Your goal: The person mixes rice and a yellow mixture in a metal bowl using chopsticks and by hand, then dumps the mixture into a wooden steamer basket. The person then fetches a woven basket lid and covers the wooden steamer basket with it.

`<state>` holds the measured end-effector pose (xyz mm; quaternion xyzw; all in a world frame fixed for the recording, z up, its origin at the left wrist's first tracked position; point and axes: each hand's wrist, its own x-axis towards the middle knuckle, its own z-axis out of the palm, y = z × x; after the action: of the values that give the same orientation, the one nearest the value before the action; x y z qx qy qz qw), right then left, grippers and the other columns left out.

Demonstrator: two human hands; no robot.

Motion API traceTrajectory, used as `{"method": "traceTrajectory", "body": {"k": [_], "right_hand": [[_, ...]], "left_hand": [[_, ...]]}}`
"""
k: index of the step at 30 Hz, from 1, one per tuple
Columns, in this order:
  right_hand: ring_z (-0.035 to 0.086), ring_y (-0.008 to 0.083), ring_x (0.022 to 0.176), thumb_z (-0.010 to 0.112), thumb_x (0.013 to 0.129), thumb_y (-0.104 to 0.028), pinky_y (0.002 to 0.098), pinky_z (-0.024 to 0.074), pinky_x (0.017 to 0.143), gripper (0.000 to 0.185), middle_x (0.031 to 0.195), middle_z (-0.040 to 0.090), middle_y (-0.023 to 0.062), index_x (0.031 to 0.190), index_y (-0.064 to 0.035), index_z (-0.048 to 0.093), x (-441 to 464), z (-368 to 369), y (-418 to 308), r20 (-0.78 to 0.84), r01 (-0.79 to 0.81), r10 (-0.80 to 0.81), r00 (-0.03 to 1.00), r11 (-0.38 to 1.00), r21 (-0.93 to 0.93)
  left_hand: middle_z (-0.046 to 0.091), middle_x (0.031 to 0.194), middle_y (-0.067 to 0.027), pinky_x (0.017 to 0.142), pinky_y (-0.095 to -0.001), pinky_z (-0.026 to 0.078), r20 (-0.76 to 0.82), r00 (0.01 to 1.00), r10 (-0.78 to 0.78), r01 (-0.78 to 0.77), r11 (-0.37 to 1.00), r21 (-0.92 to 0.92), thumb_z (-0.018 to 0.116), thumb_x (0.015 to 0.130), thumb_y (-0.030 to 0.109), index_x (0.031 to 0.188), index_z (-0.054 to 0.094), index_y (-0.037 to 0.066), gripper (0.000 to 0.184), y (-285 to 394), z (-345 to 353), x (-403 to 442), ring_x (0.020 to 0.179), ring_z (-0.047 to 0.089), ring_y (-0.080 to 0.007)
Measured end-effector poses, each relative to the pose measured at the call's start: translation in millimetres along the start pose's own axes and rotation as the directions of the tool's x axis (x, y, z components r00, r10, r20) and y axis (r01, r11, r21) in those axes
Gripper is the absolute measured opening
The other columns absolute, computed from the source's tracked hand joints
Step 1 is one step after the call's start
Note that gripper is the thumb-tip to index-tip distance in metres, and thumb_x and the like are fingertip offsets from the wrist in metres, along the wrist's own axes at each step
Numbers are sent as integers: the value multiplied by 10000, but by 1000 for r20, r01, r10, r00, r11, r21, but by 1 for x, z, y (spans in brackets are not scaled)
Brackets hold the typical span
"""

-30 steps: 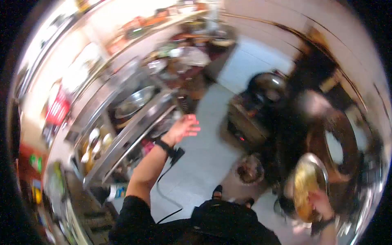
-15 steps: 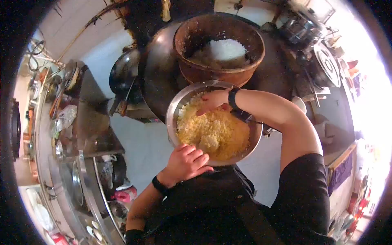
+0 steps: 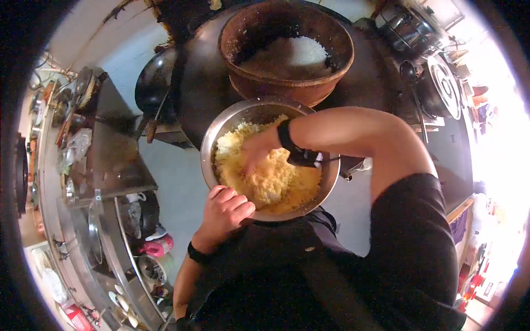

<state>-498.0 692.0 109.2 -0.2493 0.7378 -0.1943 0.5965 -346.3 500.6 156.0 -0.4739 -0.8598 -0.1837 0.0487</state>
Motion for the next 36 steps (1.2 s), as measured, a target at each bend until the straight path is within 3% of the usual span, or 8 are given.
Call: {"method": "traceTrajectory", "body": {"k": [4,7,15,20,25,28,30,36], "right_hand": [[460,422,1253,862,616,-466,444,444,1008,1017,1410,411,264,1418,-40,405,-46,66,28,-335,234,-528,781,743,-627],[425,457,1264,913,538,-371,468,445,1005,1001,1427,360,263,1380,-66,465,-73,84,18,-414,-107,16,910,974,-198],[647,400,883,730,645,-109,485,530,778,482,1035,639,222,1121,-94,661,0,42,37,-573,49,-267,775,929,-368],[661,371,933,703,778,-426,469,517,791,475,943,687,214,1072,-55,663,-18,14,27,-625,-175,6,780,962,-209],[657,360,983,659,799,-595,433,514,851,671,1035,684,229,1090,10,654,-34,1,9,-469,-167,149,871,986,4],[577,325,1140,677,801,-603,409,469,940,790,1205,609,245,1269,18,534,-32,-11,25,-415,-48,-111,903,935,-353],[517,299,1199,732,764,-570,378,442,982,904,1316,546,206,1389,-2,410,-22,-32,-5,-356,-90,88,930,996,11],[620,205,992,764,754,-483,344,494,860,563,1049,682,115,1056,-16,681,32,-26,-49,37,-69,62,997,971,229]], "left_hand": [[588,840,-1,902,-392,467,-117,992,-38,28,996,-86,658,721,180,836,647,140,122,-6,-4,-4,892,569,-184],[600,902,-15,975,-408,447,-171,970,-172,139,972,-189,652,724,159,872,663,132,151,-16,-16,-7,952,566,-192],[565,852,0,999,-408,432,-164,984,-65,44,991,-128,607,740,132,840,643,136,107,-28,-5,-17,935,551,-189],[569,863,1,1004,-404,428,-165,984,-71,42,984,-172,605,749,142,854,644,134,112,-30,-3,-20,941,549,-185],[582,849,7,984,-424,426,-179,980,-90,51,976,-210,629,740,131,837,650,151,102,-34,2,-22,941,565,-202],[583,855,10,998,-424,419,-184,979,-87,52,981,-190,629,739,148,842,650,150,106,-34,2,-21,944,564,-199],[576,847,13,1008,-435,414,-176,979,-100,59,973,-222,621,741,151,842,648,152,104,-33,2,-21,941,562,-195],[542,809,5,1037,-451,395,-122,991,-60,32,976,-217,620,744,152,834,643,151,94,-40,-4,-19,916,554,-197]]}}
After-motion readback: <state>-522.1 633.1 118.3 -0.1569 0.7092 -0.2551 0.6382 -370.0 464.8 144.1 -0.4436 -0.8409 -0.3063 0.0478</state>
